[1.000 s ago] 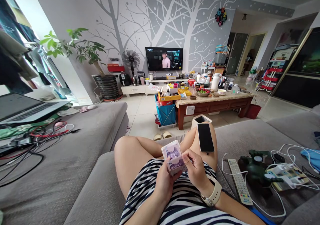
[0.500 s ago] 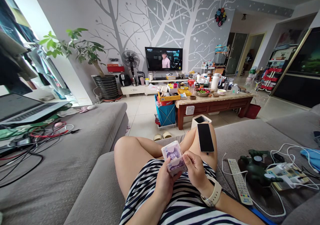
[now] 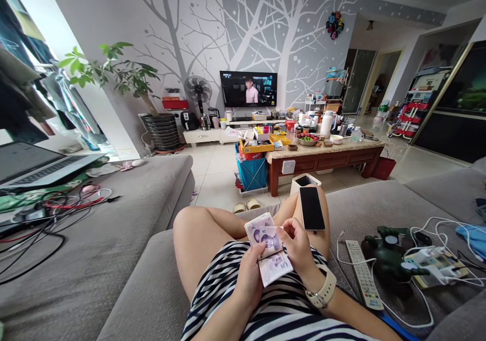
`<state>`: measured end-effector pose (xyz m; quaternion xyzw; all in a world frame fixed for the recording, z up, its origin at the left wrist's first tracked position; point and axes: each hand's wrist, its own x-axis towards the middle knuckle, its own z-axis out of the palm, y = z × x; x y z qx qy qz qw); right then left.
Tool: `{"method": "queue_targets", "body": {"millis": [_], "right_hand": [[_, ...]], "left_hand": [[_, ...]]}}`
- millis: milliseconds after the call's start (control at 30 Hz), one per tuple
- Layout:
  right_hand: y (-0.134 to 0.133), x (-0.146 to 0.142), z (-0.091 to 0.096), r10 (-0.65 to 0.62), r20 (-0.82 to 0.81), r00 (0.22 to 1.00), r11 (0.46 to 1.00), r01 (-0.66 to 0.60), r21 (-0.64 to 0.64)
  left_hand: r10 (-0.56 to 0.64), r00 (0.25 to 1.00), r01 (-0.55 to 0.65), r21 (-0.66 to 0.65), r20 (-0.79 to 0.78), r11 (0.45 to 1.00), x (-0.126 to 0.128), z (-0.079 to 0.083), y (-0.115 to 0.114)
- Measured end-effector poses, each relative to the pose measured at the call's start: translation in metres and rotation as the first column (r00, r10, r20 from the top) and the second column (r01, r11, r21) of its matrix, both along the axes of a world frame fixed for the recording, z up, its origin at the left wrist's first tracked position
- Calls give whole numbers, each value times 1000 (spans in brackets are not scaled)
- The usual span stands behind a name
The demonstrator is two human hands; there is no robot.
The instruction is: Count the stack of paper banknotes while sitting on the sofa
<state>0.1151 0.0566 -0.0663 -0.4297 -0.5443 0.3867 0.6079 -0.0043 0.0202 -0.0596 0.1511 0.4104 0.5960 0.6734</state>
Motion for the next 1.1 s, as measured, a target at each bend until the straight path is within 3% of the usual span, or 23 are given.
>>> {"method": "queue_targets", "body": {"millis": [200,433,1100], "right_hand": [[1,2,-1,32,65,997,999,-31,-9],[-3,1,2,49,32,998,999,-49,8],[-10,1,5,149,-9,989,986,-147,72]], "left_hand": [[-32,998,30,48,54,998,1,-8,3],[-2,990,-4,42,144,999,3,-5,6],[-62,984,58,31,168,998,3,-3,8]]}}
